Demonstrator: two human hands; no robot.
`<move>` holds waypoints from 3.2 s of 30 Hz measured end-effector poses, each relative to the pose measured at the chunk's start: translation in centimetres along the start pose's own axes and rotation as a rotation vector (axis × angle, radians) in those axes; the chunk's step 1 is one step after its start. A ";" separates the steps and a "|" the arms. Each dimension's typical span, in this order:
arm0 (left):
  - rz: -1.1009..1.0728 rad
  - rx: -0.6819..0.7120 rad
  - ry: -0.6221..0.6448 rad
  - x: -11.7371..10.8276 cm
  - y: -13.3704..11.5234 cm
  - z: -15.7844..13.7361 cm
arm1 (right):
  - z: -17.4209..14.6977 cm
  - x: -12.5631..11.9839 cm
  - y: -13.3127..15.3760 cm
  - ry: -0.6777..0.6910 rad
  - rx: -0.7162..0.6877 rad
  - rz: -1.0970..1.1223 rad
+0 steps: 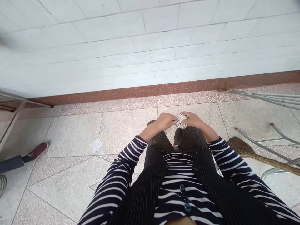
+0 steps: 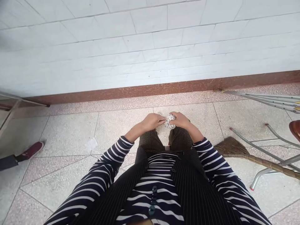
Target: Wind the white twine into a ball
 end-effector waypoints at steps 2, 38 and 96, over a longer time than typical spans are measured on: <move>0.038 0.035 0.030 0.7 -0.3 -0.1 | -1.0 2.4 -1.6 0.207 0.105 0.174; -1.342 -0.286 -0.528 8.5 11.9 -3.2 | -9.8 -4.3 6.7 -0.137 -0.170 1.068; -0.624 -0.496 -0.662 -1.9 18.7 -0.8 | -16.9 -15.6 9.2 -0.588 -0.326 0.952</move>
Point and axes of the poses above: each hand's wrist, its own z-axis towards the middle knuckle, its own x-axis out of the palm, y = z × x, the point moved 10 cm from there along z, towards the middle knuckle, and after that the axes turned 10 degrees about -z, right-handed, at the moved point
